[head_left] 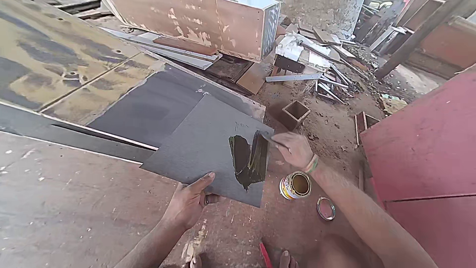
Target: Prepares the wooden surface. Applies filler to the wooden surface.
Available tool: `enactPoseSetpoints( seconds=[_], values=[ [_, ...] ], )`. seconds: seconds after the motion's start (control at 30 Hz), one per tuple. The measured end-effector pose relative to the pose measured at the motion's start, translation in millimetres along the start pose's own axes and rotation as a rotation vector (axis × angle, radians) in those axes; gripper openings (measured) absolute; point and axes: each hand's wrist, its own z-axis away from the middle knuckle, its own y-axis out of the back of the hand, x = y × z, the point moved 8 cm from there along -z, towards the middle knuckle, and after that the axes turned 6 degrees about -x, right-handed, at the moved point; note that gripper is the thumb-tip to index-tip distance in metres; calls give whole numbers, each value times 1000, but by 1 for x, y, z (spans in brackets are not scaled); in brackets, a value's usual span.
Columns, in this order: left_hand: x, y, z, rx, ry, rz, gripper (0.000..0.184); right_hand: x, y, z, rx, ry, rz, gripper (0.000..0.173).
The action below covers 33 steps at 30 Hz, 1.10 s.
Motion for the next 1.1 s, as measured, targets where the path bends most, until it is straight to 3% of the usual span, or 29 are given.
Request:
enactPoseSetpoints(
  seconds=[0.2,0.3,0.4,0.53,0.63,0.73,0.87,1.0,1.1],
  values=[
    [5,-1,1,25,3,-33,18,-79,6,98,-24,294,-75,30],
    [7,1,0,29,-5,-75,21,-97,28,102,-32,357,-137,27],
    [9,3,1,36,1,-98,22,-55,39,46,-37,126,-95,29],
    [11,6,1,55,-10,-91,21,14,11,-30,-43,-92,-131,32],
    [11,8,0,55,4,-76,22,15,-1,-23,-31,-47,-106,31],
    [10,8,-1,36,-4,-76,21,2,2,25,6,102,-167,27],
    [21,6,-2,23,-31,-135,19,5,25,57,-60,215,-305,24],
    [25,4,-7,27,5,-218,16,31,43,-4,-112,114,-377,25],
    [22,-1,-11,24,26,-251,14,38,24,-61,-210,218,-408,23]
  ],
)
